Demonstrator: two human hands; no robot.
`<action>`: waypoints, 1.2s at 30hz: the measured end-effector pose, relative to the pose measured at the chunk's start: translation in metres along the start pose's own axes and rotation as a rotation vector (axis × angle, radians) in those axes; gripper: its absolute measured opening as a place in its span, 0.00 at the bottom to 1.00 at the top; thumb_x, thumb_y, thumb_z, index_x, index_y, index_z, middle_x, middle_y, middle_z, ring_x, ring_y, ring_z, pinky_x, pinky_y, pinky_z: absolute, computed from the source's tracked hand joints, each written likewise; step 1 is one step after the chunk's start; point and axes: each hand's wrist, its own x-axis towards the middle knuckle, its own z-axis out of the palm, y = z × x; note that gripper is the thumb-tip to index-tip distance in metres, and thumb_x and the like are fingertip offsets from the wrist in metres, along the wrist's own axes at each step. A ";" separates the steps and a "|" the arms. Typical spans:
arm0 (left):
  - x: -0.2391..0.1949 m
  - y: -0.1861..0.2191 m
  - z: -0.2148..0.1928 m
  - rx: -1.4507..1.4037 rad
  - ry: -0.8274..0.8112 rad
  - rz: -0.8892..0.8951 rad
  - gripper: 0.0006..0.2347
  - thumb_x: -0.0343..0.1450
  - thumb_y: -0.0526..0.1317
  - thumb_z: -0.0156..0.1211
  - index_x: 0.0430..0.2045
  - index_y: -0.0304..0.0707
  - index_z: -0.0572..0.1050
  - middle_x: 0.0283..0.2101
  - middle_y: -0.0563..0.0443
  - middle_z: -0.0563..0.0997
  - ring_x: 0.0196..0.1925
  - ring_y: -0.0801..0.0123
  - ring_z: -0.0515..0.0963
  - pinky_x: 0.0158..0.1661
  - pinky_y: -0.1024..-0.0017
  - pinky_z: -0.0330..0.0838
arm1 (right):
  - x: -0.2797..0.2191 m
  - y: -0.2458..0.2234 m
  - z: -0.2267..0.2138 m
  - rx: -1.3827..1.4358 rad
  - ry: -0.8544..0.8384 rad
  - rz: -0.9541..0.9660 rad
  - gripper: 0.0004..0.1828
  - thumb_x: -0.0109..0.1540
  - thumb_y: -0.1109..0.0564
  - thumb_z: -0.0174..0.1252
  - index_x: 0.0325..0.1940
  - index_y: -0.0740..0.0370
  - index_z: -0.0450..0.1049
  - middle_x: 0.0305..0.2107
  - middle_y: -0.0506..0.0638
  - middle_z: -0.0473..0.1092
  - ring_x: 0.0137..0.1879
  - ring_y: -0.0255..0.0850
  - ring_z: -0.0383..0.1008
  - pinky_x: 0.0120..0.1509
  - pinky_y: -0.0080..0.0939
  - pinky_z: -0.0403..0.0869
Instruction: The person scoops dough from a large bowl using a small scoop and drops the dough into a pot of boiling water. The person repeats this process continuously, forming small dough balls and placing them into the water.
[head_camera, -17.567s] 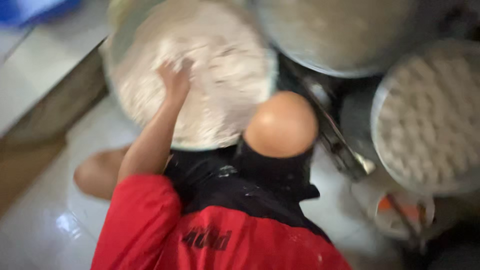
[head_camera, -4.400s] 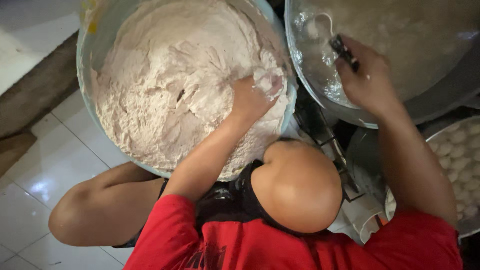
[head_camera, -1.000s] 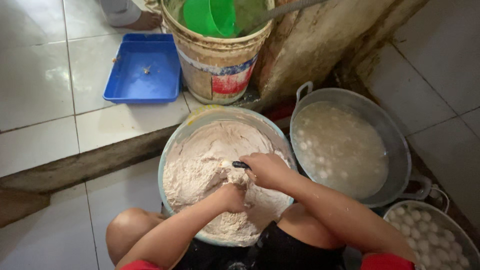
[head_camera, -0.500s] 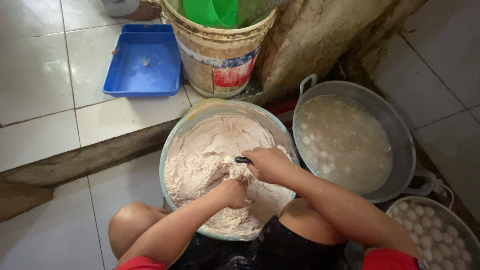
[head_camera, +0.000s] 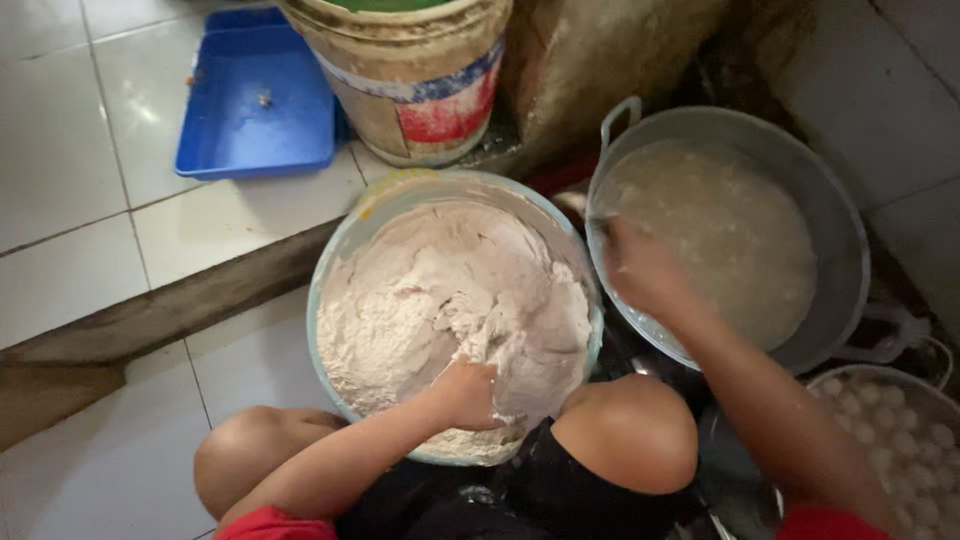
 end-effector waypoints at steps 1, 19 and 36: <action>0.003 0.003 0.006 0.043 -0.040 0.050 0.27 0.65 0.64 0.63 0.33 0.34 0.81 0.40 0.38 0.82 0.45 0.48 0.81 0.49 0.54 0.71 | 0.000 0.028 0.006 0.048 0.019 0.103 0.20 0.66 0.55 0.50 0.60 0.65 0.67 0.42 0.72 0.74 0.48 0.68 0.75 0.53 0.65 0.72; 0.165 0.013 -0.009 -0.068 0.504 -0.136 0.20 0.70 0.59 0.61 0.30 0.38 0.82 0.29 0.39 0.82 0.33 0.47 0.82 0.36 0.53 0.74 | -0.069 0.196 0.009 -0.196 -0.263 0.636 0.34 0.62 0.54 0.58 0.74 0.58 0.65 0.53 0.70 0.71 0.56 0.67 0.72 0.57 0.62 0.71; 0.160 0.057 -0.010 -0.654 0.792 0.050 0.08 0.66 0.40 0.72 0.29 0.37 0.79 0.30 0.45 0.83 0.31 0.53 0.84 0.33 0.61 0.78 | -0.110 0.055 -0.005 0.663 -0.318 0.328 0.21 0.71 0.57 0.54 0.68 0.65 0.69 0.37 0.50 0.77 0.36 0.32 0.73 0.39 0.34 0.72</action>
